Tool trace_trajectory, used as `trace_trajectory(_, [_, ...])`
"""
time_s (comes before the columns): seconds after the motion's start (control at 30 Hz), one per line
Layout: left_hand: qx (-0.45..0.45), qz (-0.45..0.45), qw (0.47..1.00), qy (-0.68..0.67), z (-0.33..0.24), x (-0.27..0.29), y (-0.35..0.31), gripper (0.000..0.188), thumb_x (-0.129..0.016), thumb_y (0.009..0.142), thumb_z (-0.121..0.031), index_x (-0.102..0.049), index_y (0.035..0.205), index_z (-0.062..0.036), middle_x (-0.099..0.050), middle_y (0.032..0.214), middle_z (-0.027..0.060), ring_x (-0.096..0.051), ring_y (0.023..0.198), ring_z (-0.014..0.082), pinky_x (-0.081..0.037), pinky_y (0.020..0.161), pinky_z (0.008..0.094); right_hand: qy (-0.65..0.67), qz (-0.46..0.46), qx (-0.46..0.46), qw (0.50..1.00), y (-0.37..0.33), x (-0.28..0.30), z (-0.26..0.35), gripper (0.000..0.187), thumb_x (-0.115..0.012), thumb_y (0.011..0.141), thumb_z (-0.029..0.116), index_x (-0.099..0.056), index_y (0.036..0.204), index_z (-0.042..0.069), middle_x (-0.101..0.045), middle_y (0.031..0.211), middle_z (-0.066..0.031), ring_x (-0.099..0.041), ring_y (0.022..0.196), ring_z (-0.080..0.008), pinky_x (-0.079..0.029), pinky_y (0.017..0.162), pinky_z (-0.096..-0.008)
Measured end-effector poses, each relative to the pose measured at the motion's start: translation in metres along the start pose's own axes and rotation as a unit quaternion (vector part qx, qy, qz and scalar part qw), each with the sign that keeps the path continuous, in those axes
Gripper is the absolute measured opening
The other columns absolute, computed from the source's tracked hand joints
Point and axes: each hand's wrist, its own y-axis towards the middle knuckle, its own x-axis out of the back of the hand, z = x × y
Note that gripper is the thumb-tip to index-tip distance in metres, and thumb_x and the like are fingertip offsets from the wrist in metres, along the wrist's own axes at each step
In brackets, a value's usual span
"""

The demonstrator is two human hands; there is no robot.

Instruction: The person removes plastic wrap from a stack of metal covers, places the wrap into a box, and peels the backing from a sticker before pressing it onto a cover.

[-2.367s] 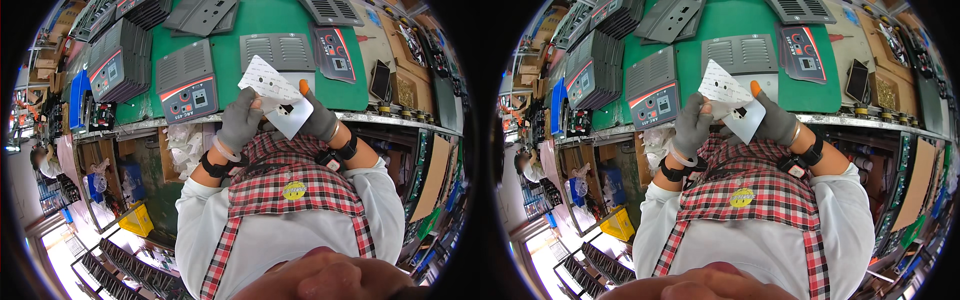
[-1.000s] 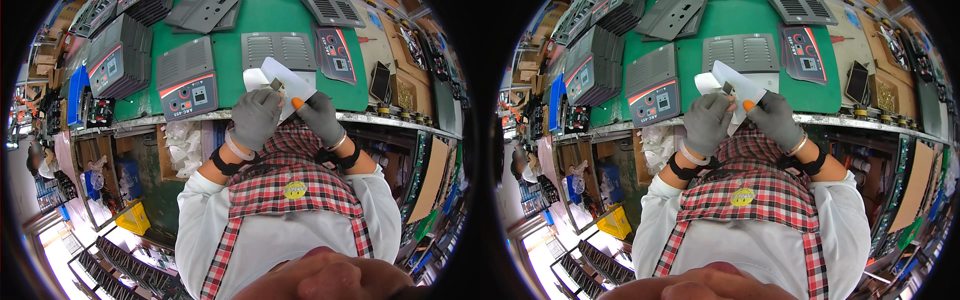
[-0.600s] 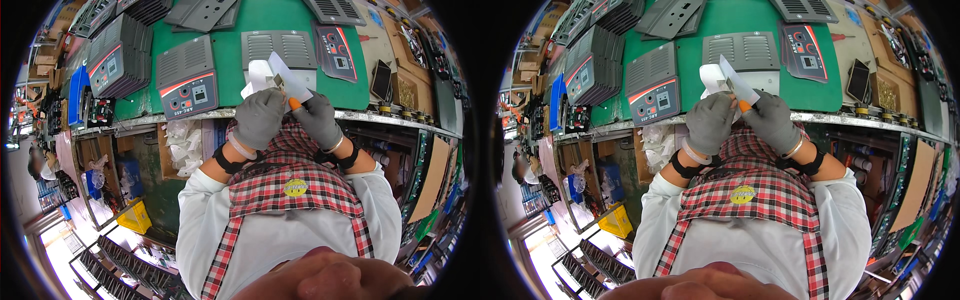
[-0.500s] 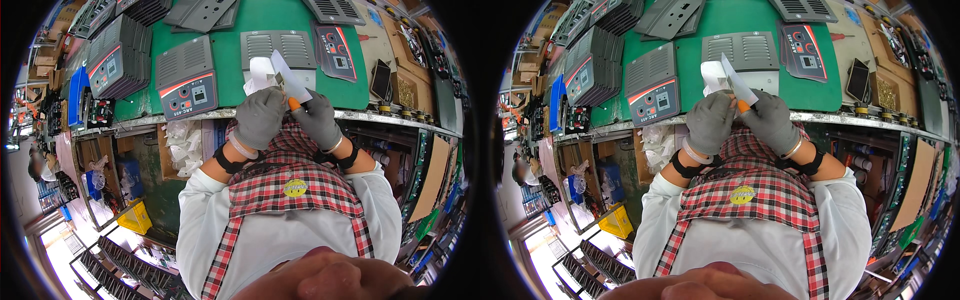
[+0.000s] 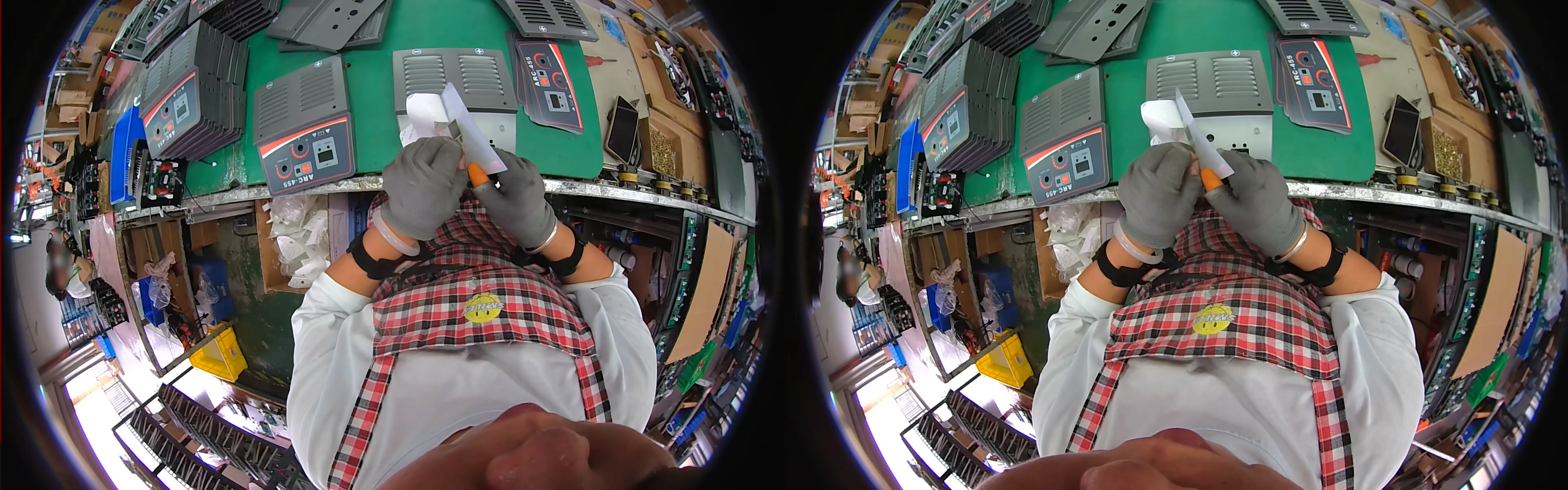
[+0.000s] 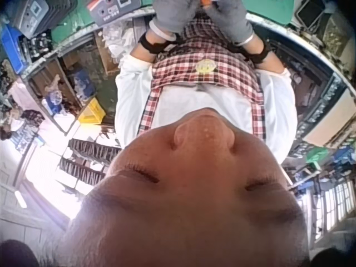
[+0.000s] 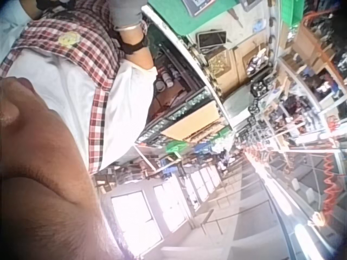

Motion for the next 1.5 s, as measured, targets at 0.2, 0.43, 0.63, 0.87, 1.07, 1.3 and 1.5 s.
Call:
trace_trajectory(0.2, [0.116, 0.023, 0.981, -0.155, 0.011, 0.010, -0.002, 0.008, -0.058, 0.073, -0.008, -0.056, 0.079, -0.0039, -0.059, 0.075, 0.0069, -0.056, 0.060, 0.0194, -0.046, 0.057, 0.0305, 0.220, 0.057, -0.199, 0.953, 0.001, 0.003, -0.003, 0.023, -0.059, 0.081, 0.015, -0.059, 0.096, -0.003, -0.063, 0.065, -0.0116, -0.062, 0.054, -0.0198, -0.049, 0.050, -0.0294])
trace_trajectory(0.43, [0.291, -0.011, 0.826, -0.483, 0.026, 0.016, -0.009, 0.003, -0.054, 0.077, -0.003, -0.054, 0.079, -0.0016, -0.056, 0.076, 0.0024, -0.053, 0.068, 0.0078, -0.045, 0.064, 0.0243, 0.403, 0.034, -0.281, 0.870, 0.006, 0.008, -0.005, 0.027, -0.052, 0.085, 0.011, -0.053, 0.100, -0.011, -0.064, 0.072, -0.0162, -0.061, 0.054, -0.0160, -0.051, 0.048, -0.0238])
trace_trajectory(0.63, [0.334, -0.080, 0.721, -0.602, 0.039, 0.024, -0.022, 0.006, -0.049, 0.082, -0.003, -0.055, 0.084, -0.0026, -0.058, 0.085, 0.0036, -0.056, 0.074, 0.0107, -0.047, 0.071, 0.0246, 0.439, 0.034, -0.308, 0.843, 0.012, 0.019, -0.011, 0.028, -0.050, 0.085, 0.010, -0.051, 0.103, -0.012, -0.063, 0.073, -0.0177, -0.062, 0.054, -0.0184, -0.051, 0.048, -0.0242])
trace_trajectory(0.87, [0.351, -0.157, 0.637, -0.668, 0.078, 0.053, -0.055, 0.020, -0.054, 0.081, -0.018, -0.055, 0.097, -0.0062, -0.059, 0.098, 0.0055, -0.056, 0.095, 0.0186, -0.045, 0.084, 0.0329, 0.444, -0.044, -0.316, 0.837, 0.009, 0.023, -0.020, 0.027, -0.052, 0.086, 0.013, -0.051, 0.100, -0.011, -0.063, 0.072, -0.0166, -0.061, 0.054, -0.0194, -0.051, 0.047, -0.0242])
trace_trajectory(1.07, [0.397, -0.250, 0.584, -0.662, 0.133, 0.102, -0.160, 0.041, -0.049, 0.086, -0.027, -0.050, 0.117, -0.0003, -0.057, 0.112, 0.0132, -0.058, 0.098, 0.0232, -0.047, 0.086, 0.0371, 0.339, -0.097, -0.243, 0.904, 0.001, 0.034, -0.050, 0.016, -0.050, 0.090, 0.011, -0.059, 0.101, 0.002, -0.060, 0.069, -0.0052, -0.053, 0.054, -0.0095, -0.042, 0.050, -0.0214])
trace_trajectory(1.3, [0.706, -0.180, 0.685, 0.017, 0.216, 0.128, -0.350, 0.026, -0.059, 0.070, -0.024, -0.064, 0.077, 0.0000, -0.063, 0.070, 0.0134, -0.060, 0.066, 0.0226, -0.046, 0.061, 0.0347, 0.400, -0.123, -0.271, 0.867, 0.003, 0.029, -0.068, 0.022, -0.047, 0.092, 0.018, -0.055, 0.097, -0.001, -0.057, 0.070, -0.0055, -0.051, 0.056, -0.0110, -0.039, 0.050, -0.0220])
trace_trajectory(1.5, [0.780, -0.249, 0.574, 0.011, 0.247, 0.115, -0.392, 0.036, -0.060, 0.073, -0.030, -0.065, 0.093, -0.0004, -0.065, 0.088, 0.0191, -0.063, 0.084, 0.0315, -0.047, 0.073, 0.0372, 0.416, -0.082, -0.268, 0.865, 0.008, 0.028, -0.049, 0.025, -0.045, 0.092, 0.023, -0.053, 0.099, 0.001, -0.055, 0.065, -0.0059, -0.047, 0.053, -0.0116, -0.036, 0.049, -0.0227])
